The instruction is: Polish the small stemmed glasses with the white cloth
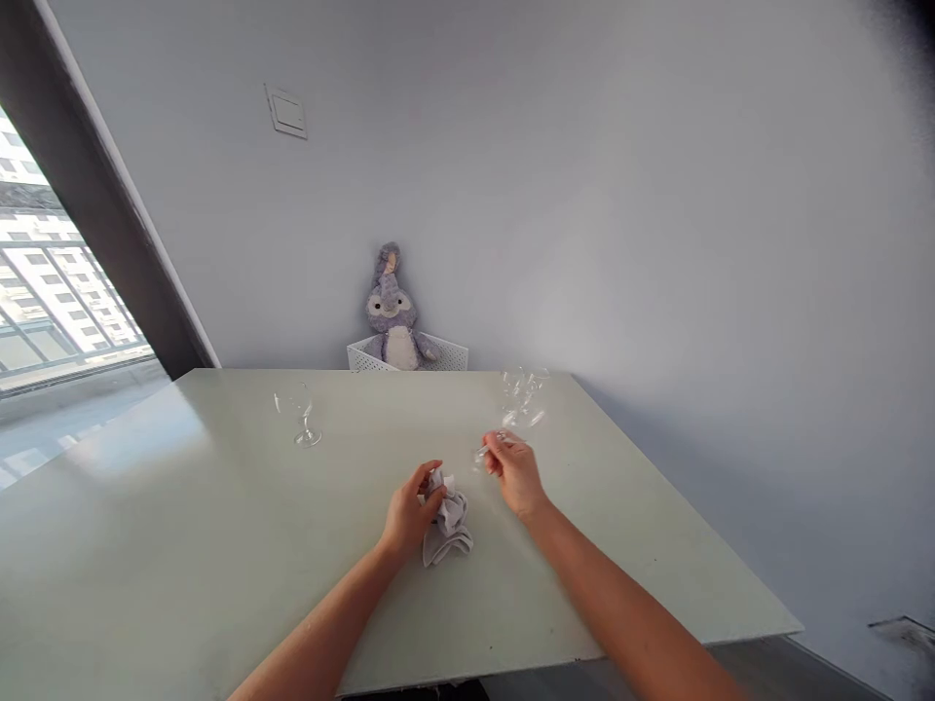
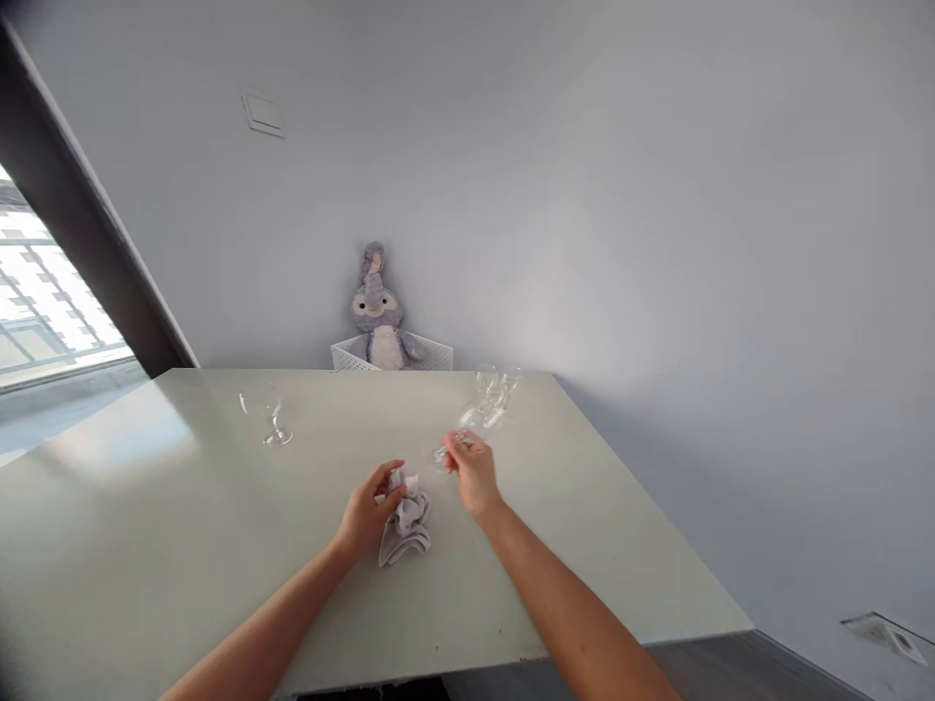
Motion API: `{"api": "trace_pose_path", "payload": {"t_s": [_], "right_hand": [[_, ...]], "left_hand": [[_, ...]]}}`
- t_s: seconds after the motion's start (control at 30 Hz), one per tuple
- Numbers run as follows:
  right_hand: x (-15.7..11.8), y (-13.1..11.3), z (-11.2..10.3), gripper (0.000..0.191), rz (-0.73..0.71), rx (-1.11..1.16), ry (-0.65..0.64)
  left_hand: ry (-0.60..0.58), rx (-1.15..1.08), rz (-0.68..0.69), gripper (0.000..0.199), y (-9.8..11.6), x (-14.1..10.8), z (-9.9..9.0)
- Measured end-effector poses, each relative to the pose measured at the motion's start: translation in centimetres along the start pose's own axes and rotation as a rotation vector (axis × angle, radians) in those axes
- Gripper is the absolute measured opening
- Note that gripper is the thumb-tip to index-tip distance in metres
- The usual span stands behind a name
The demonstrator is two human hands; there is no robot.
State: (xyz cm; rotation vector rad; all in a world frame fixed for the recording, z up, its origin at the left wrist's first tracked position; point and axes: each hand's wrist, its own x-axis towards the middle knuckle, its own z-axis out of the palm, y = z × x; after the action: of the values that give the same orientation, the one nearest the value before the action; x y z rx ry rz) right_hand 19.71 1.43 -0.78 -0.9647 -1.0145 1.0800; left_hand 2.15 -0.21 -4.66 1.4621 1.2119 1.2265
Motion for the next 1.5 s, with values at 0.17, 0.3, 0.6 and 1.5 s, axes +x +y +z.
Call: {"api": "trace_pose_path", "payload": {"t_s": [0.17, 0.3, 0.6, 1.5], "right_hand": [[4.0, 0.2, -8.2, 0.030, -0.074, -0.311, 0.459], [7.4, 1.3, -12.1, 0.024, 0.025, -0.404, 0.560], [11.2, 4.4, -11.8, 0.019, 0.076, -0.439, 0.575], [-2.8, 3.8, 2.0, 0.015, 0.544, 0.207, -0.251]], "left_hand": [[-0.008, -0.040, -0.097, 0.030, -0.1, 0.3, -0.1], [0.083, 0.064, 0.018, 0.026, 0.1, 0.3, -0.1], [0.139, 0.116, -0.107, 0.032, -0.7, 1.2, -1.7], [0.538, -1.049, -0.387, 0.049, 2.7, 4.1, -6.0]]}}
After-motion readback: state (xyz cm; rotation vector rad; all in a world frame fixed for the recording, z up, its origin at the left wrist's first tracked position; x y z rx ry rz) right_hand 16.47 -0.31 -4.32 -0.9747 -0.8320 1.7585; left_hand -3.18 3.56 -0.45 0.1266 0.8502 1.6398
